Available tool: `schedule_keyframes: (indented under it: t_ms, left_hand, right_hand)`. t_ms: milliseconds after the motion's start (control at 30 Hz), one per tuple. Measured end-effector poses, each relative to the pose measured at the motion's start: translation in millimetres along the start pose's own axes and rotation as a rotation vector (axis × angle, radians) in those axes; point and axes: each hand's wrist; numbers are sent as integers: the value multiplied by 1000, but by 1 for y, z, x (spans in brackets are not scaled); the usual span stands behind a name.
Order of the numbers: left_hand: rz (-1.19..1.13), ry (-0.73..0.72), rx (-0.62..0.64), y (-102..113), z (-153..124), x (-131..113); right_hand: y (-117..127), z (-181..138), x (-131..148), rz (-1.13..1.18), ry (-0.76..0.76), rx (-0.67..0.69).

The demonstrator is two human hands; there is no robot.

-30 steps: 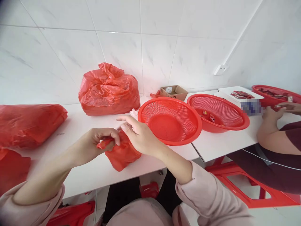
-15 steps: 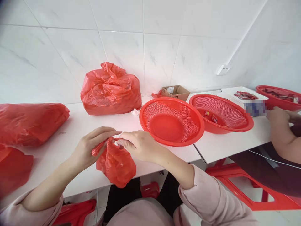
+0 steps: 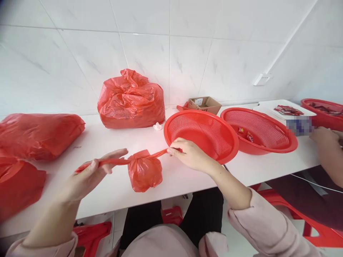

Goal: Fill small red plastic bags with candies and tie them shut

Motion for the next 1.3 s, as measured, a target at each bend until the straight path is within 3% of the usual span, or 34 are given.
schedule_keyframes:
  t_ms: [67,167,300,467,567,633,767,900,967,1067,1233,1300]
  left_hand:
    - [-161,-23,-2,-18,16,1]
    - [-133,105,-7,-44,32,-1]
    - [-155,266,121,-72,39,-4]
    - [-22,293,-22,-83,42,3]
    - [58,285,-40,-85,42,6]
    - [96,261,-30,-87,42,6]
    - [61,152,-115,-83,42,2]
    - [0,98,-254,-76,38,2]
    - [-26,93,-260,-77,35,2]
    - [-4,103,-232,-77,32,3]
    - [-146,96,-423,-61,36,14]
    - [-243,102,-431,-57,37,21]
  right_hand:
    - [-1,12,15,103,55,-54]
    - [-12,30,38,166,147,-84]
    - [-37,47,58,80,217,-109]
    - [-48,55,64,133,120,-73]
    - [-43,58,68,272,61,21]
    - [-41,58,71,385,70,12]
    - [-47,43,70,417,90,-196]
    - [-83,11,53,262,-53,-455]
    - [-106,1,40,199,-122,-416]
    - [-130,1,17,65,-80,-215]
    - [-145,7,-14,-167,-82,-61]
    - [-148,4,-19,-166,-98,-43]
Point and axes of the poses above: each hand's wrist, its own z-axis towards the middle knuckle, its own y-axis out of the back of the hand, x = y × z, and after that the axes turned 3 degrees about -z, right-handed
